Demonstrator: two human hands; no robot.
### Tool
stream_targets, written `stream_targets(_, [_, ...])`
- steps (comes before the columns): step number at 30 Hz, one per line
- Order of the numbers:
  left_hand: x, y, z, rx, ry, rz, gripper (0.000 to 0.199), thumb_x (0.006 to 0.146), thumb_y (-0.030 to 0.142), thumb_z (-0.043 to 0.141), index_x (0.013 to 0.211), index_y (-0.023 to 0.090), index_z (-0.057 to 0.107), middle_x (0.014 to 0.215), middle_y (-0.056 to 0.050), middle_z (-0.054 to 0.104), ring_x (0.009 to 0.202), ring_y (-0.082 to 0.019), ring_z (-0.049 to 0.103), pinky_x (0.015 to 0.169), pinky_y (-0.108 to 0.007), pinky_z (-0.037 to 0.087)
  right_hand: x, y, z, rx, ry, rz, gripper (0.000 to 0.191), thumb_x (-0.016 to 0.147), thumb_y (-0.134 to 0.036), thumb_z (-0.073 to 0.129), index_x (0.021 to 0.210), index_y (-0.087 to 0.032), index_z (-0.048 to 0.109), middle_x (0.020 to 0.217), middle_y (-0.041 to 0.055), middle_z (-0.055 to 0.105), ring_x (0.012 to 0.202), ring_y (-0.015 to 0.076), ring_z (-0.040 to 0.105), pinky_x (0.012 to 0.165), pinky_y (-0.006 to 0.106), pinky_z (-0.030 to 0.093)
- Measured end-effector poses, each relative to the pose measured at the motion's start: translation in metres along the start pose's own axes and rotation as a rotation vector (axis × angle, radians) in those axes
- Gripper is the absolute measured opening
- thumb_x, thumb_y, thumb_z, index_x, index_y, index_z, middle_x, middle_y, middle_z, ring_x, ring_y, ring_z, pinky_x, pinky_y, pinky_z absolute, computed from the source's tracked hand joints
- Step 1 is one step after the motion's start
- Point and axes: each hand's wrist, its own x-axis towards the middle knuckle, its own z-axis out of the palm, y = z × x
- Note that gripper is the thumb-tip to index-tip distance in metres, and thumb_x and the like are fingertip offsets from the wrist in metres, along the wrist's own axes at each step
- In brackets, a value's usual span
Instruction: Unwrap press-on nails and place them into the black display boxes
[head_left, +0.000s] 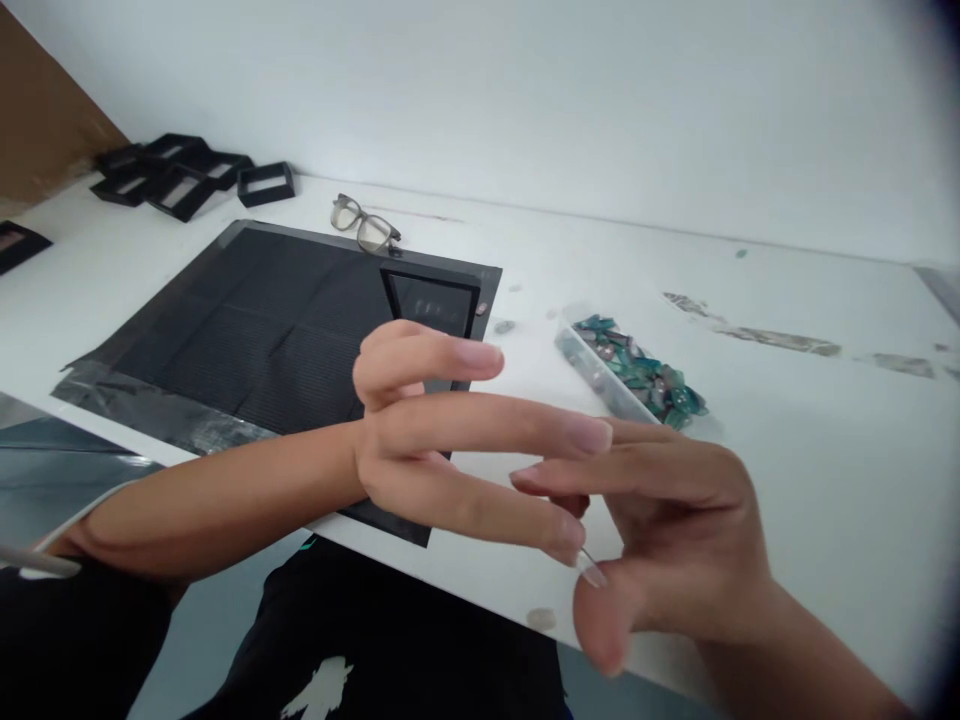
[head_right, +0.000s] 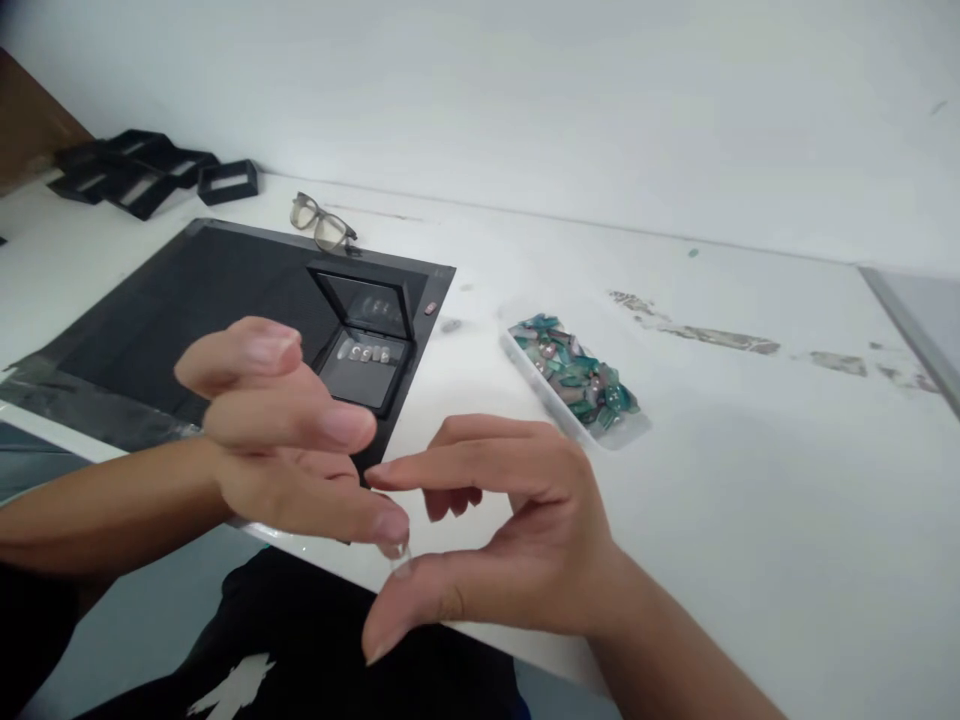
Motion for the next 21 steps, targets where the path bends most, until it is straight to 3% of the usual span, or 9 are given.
stream_targets(1, [0.004, 0.003, 0.0, -0.049, 0.194, 0.174, 0.051, 0.073, 0.094, 0.041, 0.081, 0.051, 0.068, 0.062, 0.011, 0.069, 0.082, -0.019, 0.061, 0.087, -0.045, 0.053, 0.001, -0.002, 0.0, 0.009, 0.018, 0.003, 0.047, 0.062, -0.044, 0.092, 0.107, -0.038, 0.08, 0.064, -0.0024, 0.069, 0.051, 0.0115, 0.054, 0.049, 0.027, 0.046])
stream_targets(3, [0.009, 0.008, 0.0, -0.083, 0.583, 0.346, 0.027, 0.077, 0.078, 0.058, 0.088, 0.055, 0.067, 0.061, 0.011, 0.068, 0.084, -0.022, 0.059, 0.09, -0.047, 0.049, 0.001, -0.004, -0.001, 0.034, 0.03, 0.026, 0.035, 0.061, -0.042, 0.093, 0.093, -0.032, 0.082, 0.059, -0.0032, 0.065, 0.049, 0.0095, 0.05, 0.045, 0.024, 0.043])
stream_targets(5, [0.01, 0.013, 0.0, -0.063, 0.691, 0.343, 0.014, 0.08, 0.063, 0.065, 0.088, 0.051, 0.068, 0.063, 0.009, 0.069, 0.09, -0.024, 0.059, 0.093, -0.048, 0.047, 0.001, -0.005, -0.001, 0.06, 0.027, 0.061, 0.026, 0.063, -0.043, 0.092, 0.079, -0.028, 0.081, 0.055, -0.0038, 0.06, 0.046, 0.008, 0.046, 0.042, 0.024, 0.04])
stream_targets(9, [0.003, 0.022, 0.001, -0.119, 0.652, 0.241, 0.009, 0.079, 0.053, 0.068, 0.084, 0.045, 0.067, 0.065, 0.008, 0.069, 0.095, -0.024, 0.061, 0.097, -0.049, 0.046, 0.001, -0.003, 0.001, 0.114, 0.049, 0.092, 0.023, 0.063, -0.043, 0.092, 0.074, -0.027, 0.079, 0.052, -0.0053, 0.056, 0.045, 0.007, 0.043, 0.041, 0.023, 0.038])
stream_targets(14, [-0.005, 0.025, 0.001, -0.196, 0.52, 0.215, 0.003, 0.081, 0.048, 0.064, 0.082, 0.047, 0.067, 0.066, 0.012, 0.068, 0.097, -0.02, 0.065, 0.104, -0.044, 0.05, -0.002, 0.003, 0.006, 0.274, -0.061, 0.152, 0.03, 0.061, -0.038, 0.094, 0.088, -0.034, 0.082, 0.061, -0.0033, 0.068, 0.049, 0.0101, 0.05, 0.044, 0.025, 0.041])
stream_targets(19, [-0.001, 0.03, 0.0, -0.154, 0.631, 0.16, 0.006, 0.075, 0.044, 0.062, 0.077, 0.043, 0.068, 0.093, 0.015, 0.076, 0.116, -0.023, 0.063, 0.117, -0.053, 0.043, -0.002, 0.004, 0.007, 0.291, -0.039, 0.283, 0.026, 0.063, -0.048, 0.091, 0.075, -0.029, 0.078, 0.053, -0.0037, 0.06, 0.045, 0.0108, 0.047, 0.045, 0.028, 0.039])
stream_targets(21, [-0.004, 0.035, 0.003, -0.196, 0.606, 0.136, 0.007, 0.072, 0.039, 0.061, 0.076, 0.042, 0.066, 0.097, 0.015, 0.076, 0.122, -0.026, 0.061, 0.118, -0.059, 0.038, -0.002, 0.004, 0.009, 0.323, -0.056, 0.351, 0.032, 0.059, -0.048, 0.093, 0.07, -0.027, 0.072, 0.053, -0.0034, 0.06, 0.048, 0.0129, 0.05, 0.047, 0.03, 0.04])
